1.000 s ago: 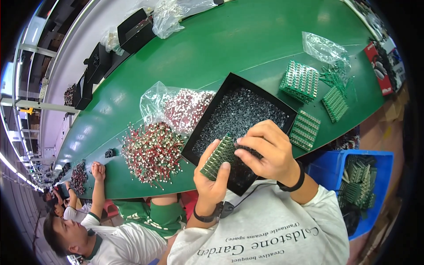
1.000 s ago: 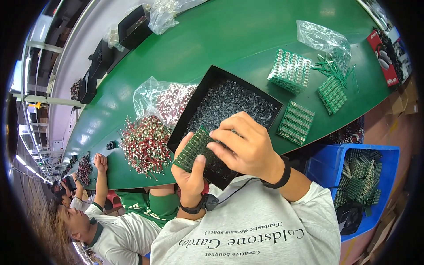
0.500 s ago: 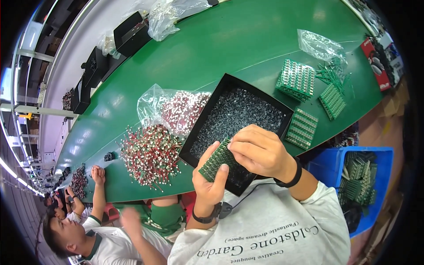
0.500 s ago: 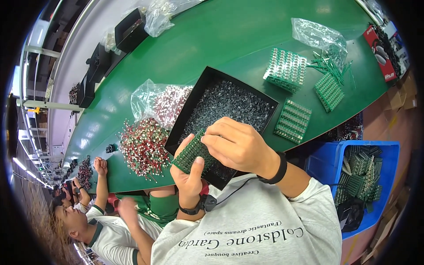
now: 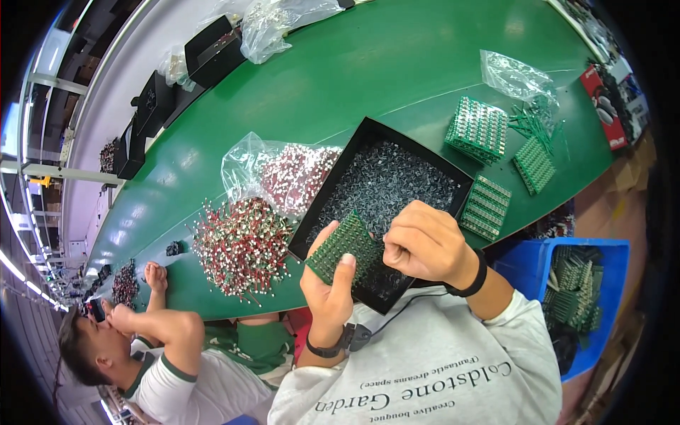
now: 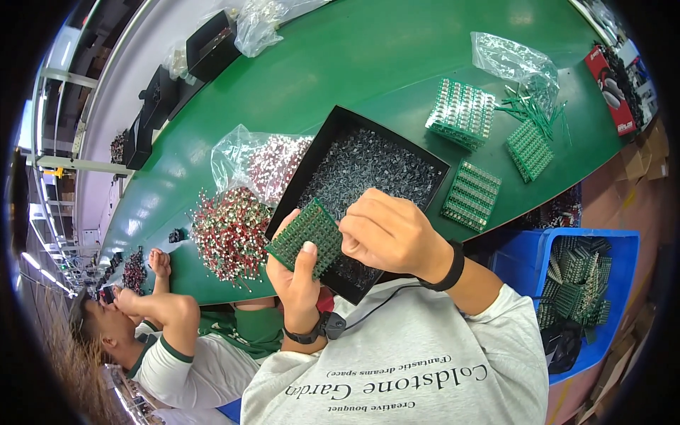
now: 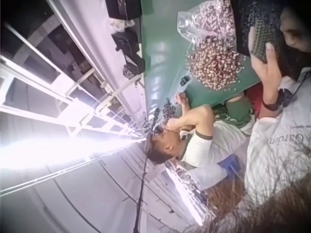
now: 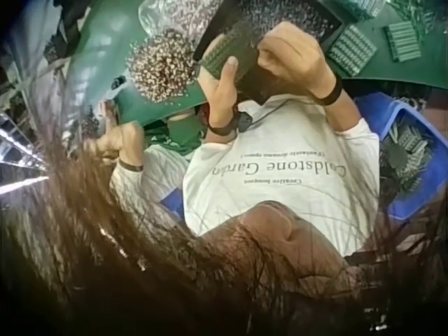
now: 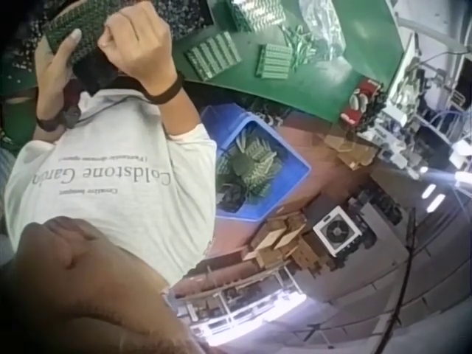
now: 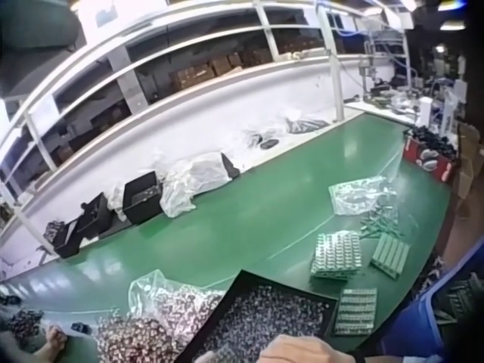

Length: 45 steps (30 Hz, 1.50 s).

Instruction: The person picks up a circuit board and inserts small grey components into its holes by hand. After filling the board, they place it onto a stack of completed boards on the table.

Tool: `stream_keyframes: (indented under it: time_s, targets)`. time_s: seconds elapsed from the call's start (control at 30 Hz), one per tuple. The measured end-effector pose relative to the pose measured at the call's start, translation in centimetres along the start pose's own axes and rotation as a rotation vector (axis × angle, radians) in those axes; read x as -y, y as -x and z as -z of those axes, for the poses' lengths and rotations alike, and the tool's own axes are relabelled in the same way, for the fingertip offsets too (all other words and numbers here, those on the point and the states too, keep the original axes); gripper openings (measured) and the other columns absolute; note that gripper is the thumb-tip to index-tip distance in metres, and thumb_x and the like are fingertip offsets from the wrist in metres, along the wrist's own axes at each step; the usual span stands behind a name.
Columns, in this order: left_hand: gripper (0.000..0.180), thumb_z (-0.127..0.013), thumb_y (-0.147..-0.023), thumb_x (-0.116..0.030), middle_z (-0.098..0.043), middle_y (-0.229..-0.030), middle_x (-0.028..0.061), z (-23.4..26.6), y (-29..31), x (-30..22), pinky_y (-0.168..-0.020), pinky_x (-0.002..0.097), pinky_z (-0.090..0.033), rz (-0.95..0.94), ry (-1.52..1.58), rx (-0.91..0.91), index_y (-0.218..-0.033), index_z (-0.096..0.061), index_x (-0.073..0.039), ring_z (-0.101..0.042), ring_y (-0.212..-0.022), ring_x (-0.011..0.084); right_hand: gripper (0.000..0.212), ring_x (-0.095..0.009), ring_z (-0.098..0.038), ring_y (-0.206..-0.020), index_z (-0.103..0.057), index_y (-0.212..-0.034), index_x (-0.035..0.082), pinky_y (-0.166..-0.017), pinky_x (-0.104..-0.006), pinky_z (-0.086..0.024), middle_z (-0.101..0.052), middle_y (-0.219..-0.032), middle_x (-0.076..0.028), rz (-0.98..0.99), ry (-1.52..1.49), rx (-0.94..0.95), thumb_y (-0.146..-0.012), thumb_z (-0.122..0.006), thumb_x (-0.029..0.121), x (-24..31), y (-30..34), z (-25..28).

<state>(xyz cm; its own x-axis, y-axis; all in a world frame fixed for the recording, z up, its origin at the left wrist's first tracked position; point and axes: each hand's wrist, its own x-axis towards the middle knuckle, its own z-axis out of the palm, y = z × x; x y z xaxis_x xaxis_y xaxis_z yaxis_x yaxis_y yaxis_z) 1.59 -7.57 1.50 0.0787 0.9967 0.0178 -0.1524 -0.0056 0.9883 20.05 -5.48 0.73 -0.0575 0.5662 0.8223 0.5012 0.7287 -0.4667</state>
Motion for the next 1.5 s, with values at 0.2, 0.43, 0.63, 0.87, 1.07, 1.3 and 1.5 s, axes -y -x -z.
stream_keyframes:
  time_s: [0.2, 0.43, 0.63, 0.87, 1.07, 1.3, 1.5]
  targets:
    - [0.045, -0.062, -0.093, 0.001, -0.069, -0.122, 0.0149, 0.2, 0.0, 0.5, -0.087, 0.0259, -0.051, -0.090, -0.173, 0.039, -0.137, -0.054, 0.011, -0.063, -0.098, 0.0108, 0.027, -0.025, -0.062, -0.064, -0.068, -0.088, 0.000, -0.056, -0.0319, -0.052, -0.063, -0.081, -0.008, -0.097, -0.011, 0.016, -0.065, -0.078, -0.009, 0.2, 0.0, -0.4]
    - [0.044, -0.063, -0.092, 0.002, -0.070, -0.121, 0.0188, 0.2, 0.2, 0.9, -0.090, 0.0294, -0.053, -0.118, -0.299, 0.111, -0.135, -0.056, 0.011, -0.068, -0.102, 0.0164, 0.026, -0.025, -0.065, -0.071, -0.068, -0.091, -0.001, -0.058, -0.0329, -0.055, -0.064, -0.089, -0.009, 0.058, 0.023, 0.129, -0.067, -0.078, -0.001, 0.4, -0.1, -0.6]
    - [0.054, -0.066, -0.090, 0.001, -0.067, -0.125, 0.0173, 0.6, 0.1, 0.2, -0.095, 0.0312, -0.051, -0.053, -0.273, 0.247, -0.140, -0.049, 0.012, -0.066, -0.107, 0.0170, 0.025, -0.025, -0.066, -0.074, -0.067, -0.091, -0.002, -0.061, -0.0321, -0.056, -0.063, -0.089, -0.009, 0.062, 0.066, 0.274, -0.068, -0.077, 0.001, 0.2, -0.4, 0.6]
    - [0.081, -0.074, -0.085, -0.018, -0.056, -0.138, 0.0163, 1.0, 0.0, -0.7, -0.107, 0.0342, -0.043, 0.182, 0.162, 0.370, -0.151, -0.035, 0.008, -0.056, -0.124, 0.0193, 0.027, -0.026, -0.066, -0.071, -0.067, -0.093, -0.002, -0.059, -0.0330, -0.056, -0.063, -0.089, -0.010, 0.091, 0.053, 0.177, -0.068, -0.078, 0.000, 0.2, -0.4, 0.9]
    - [0.093, -0.062, -0.090, -0.055, -0.055, -0.136, 0.0174, 0.7, -0.1, -1.7, -0.108, 0.0362, -0.042, 0.210, 0.218, 0.377, -0.152, -0.033, 0.008, -0.055, -0.125, 0.0214, 0.030, -0.026, -0.065, -0.071, -0.066, -0.095, -0.003, -0.058, -0.0329, -0.056, -0.063, -0.088, -0.009, 0.080, 0.015, 0.170, -0.068, -0.079, -0.001, 0.6, -0.4, 1.1]
    - [0.083, -0.048, -0.099, -0.056, -0.058, -0.135, 0.0203, 0.2, 0.1, -1.1, -0.103, 0.0413, -0.049, 0.206, 0.292, 0.323, -0.149, -0.035, 0.008, -0.061, -0.121, 0.0280, 0.025, -0.024, -0.063, -0.068, -0.065, -0.090, -0.001, -0.056, -0.0322, -0.053, -0.062, -0.085, -0.009, 0.054, -0.008, 0.192, -0.068, -0.078, -0.002, 1.0, -0.6, 0.9]
    - [0.083, -0.042, -0.102, -0.060, -0.057, -0.134, 0.0207, 0.3, -0.3, -1.8, -0.097, 0.0397, -0.053, 0.195, 0.287, 0.266, -0.153, -0.029, 0.004, -0.065, -0.111, 0.0266, 0.026, -0.023, -0.063, -0.068, -0.066, -0.089, 0.000, -0.054, -0.0324, -0.052, -0.062, -0.083, -0.007, 0.024, -0.079, 0.137, -0.067, -0.079, -0.003, 0.3, -0.6, 1.0]
